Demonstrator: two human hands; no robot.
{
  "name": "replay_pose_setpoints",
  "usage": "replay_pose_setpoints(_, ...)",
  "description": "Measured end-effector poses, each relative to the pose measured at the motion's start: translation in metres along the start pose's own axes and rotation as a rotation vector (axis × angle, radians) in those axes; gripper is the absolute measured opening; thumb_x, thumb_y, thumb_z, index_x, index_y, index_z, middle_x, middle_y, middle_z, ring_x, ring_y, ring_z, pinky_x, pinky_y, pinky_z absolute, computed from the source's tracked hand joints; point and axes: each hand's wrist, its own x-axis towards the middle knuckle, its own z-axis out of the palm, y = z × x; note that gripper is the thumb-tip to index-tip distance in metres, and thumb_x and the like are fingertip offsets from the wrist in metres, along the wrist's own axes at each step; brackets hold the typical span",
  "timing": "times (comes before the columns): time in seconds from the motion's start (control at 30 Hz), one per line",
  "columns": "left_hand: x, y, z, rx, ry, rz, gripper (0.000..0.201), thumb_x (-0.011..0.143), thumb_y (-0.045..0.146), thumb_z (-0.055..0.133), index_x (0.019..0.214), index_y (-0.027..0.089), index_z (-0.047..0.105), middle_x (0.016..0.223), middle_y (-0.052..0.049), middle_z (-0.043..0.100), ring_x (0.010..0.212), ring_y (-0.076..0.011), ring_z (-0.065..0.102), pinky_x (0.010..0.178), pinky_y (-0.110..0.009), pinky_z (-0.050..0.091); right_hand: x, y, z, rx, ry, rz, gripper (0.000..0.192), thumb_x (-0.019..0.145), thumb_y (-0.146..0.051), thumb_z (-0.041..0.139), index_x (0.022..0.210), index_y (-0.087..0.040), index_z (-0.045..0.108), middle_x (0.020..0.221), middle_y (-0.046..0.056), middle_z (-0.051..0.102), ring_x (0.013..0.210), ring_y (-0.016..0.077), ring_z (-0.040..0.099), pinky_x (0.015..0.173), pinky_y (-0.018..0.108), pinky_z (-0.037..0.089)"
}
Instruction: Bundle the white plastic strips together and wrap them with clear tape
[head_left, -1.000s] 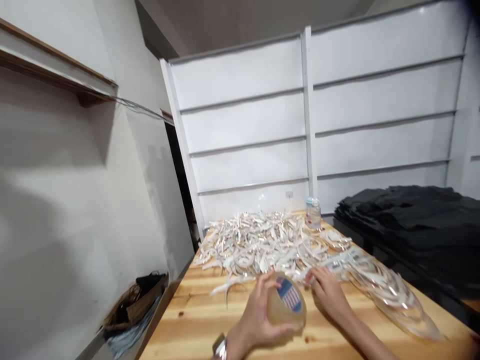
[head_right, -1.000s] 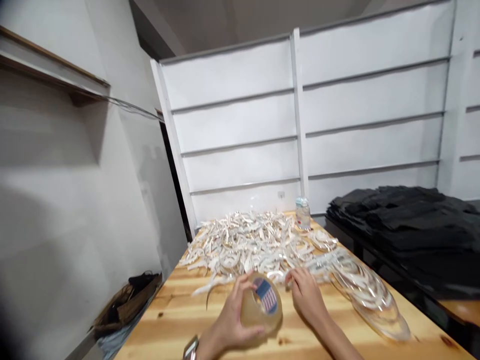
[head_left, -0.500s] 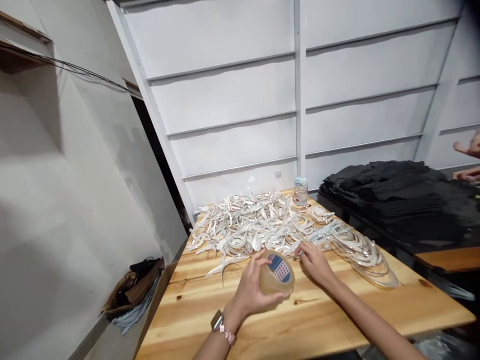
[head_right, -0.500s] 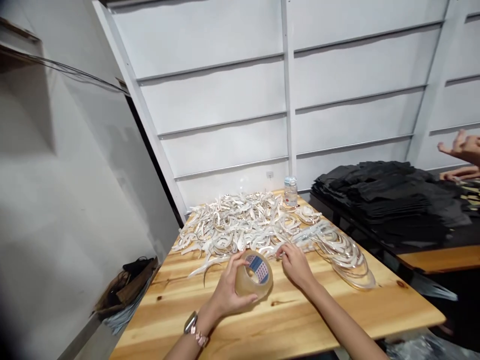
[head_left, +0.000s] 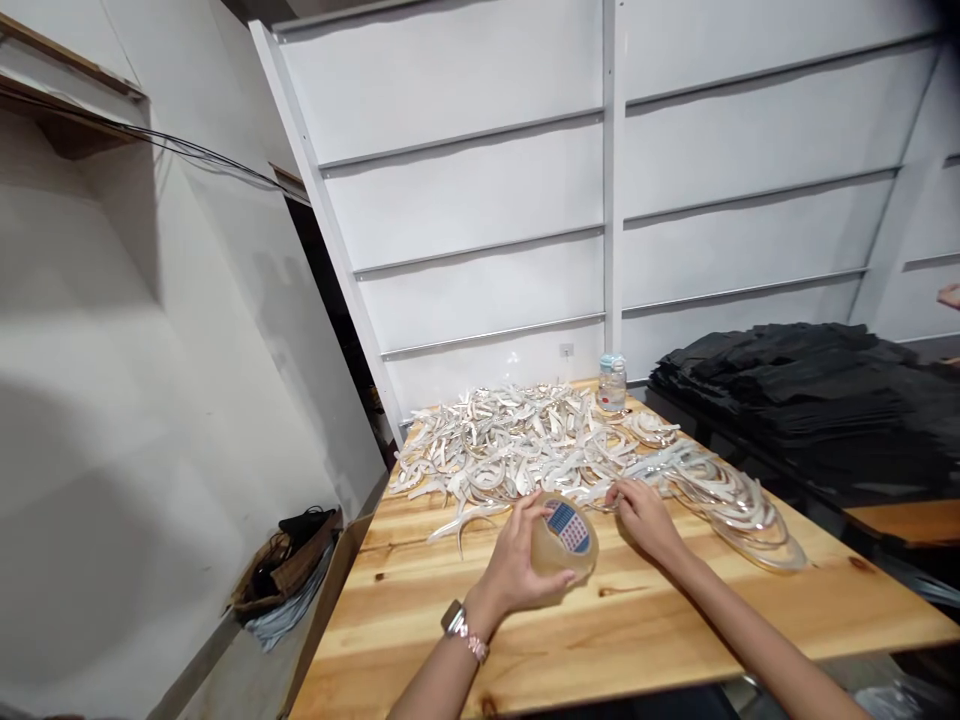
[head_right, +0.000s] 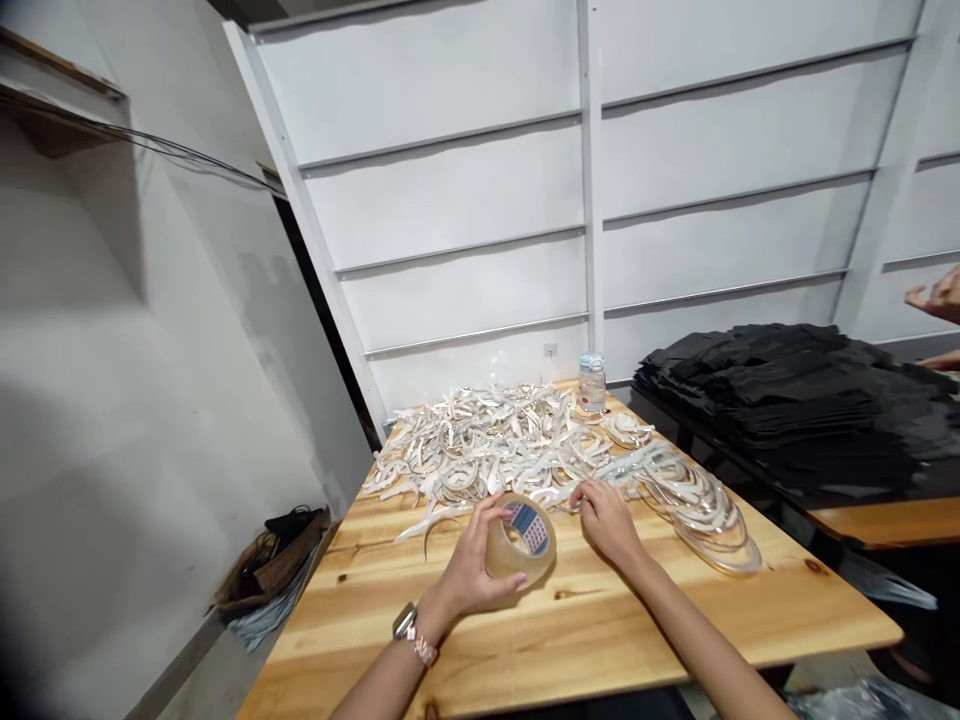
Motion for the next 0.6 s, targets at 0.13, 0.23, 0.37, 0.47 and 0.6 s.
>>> replay_pose_setpoints(0.13,-0.001,-0.004,0.001,-0.005,0.002,-0.006,0.079,0.067,0.043,0.078,0.132,0.023,0.039,0.144,-0.015,0.037,0.136,-0.0329,0.035,0.111,-0.052,0.032,0.000,0.004,-0.001,-0.021,0.045,0.014,0.023,0.080,-0.016,0.036,0.074,-0.021,0.058,0.082,0.005,0.066,0.086,0.0245,0.057,0.081,0.037,0.038)
replay_pose_setpoints(0.23,-0.002,-0.007,0.001,-0.007,-0.002,-0.030,0.077,0.066,0.047,0.079,0.128,0.022,0.041,0.143,-0.016,0.037,0.135,-0.0331,0.035,0.111,-0.052,0.032,-0.001,0.006,-0.001,-0.028,0.068,0.020,0.023,0.079,-0.016,0.036,0.074,-0.021,0.058,0.081,0.005,0.067,0.085,0.0246,0.057,0.081,0.037,0.038)
replay_pose_setpoints(0.37,-0.001,-0.005,-0.003,-0.028,-0.010,-0.040,0.076,0.065,0.051,0.079,0.123,0.020,0.042,0.140,-0.017,0.038,0.135,-0.0331,0.035,0.111,-0.051,0.031,-0.002,0.006,0.000,-0.022,0.080,0.015,0.023,0.078,-0.015,0.038,0.072,-0.021,0.059,0.079,0.005,0.067,0.083,0.0243,0.057,0.080,0.037,0.038)
replay_pose_setpoints(0.47,0.000,-0.001,-0.008,-0.053,-0.035,-0.045,0.076,0.065,0.052,0.078,0.124,0.020,0.042,0.140,-0.016,0.037,0.136,-0.0329,0.032,0.112,-0.050,0.029,-0.001,0.004,-0.003,-0.005,0.096,-0.003,0.022,0.078,-0.016,0.039,0.071,-0.021,0.059,0.077,0.004,0.066,0.081,0.0241,0.057,0.079,0.036,0.038)
replay_pose_setpoints(0.6,-0.001,0.000,-0.010,-0.147,-0.045,-0.103,0.065,0.076,0.055,0.068,0.126,0.021,0.044,0.140,-0.014,0.038,0.132,-0.0310,0.036,0.110,-0.048,0.031,-0.003,-0.009,-0.007,0.032,0.160,-0.056,0.023,0.078,-0.016,0.039,0.067,-0.021,0.058,0.072,0.005,0.063,0.077,0.0240,0.055,0.076,0.038,0.038)
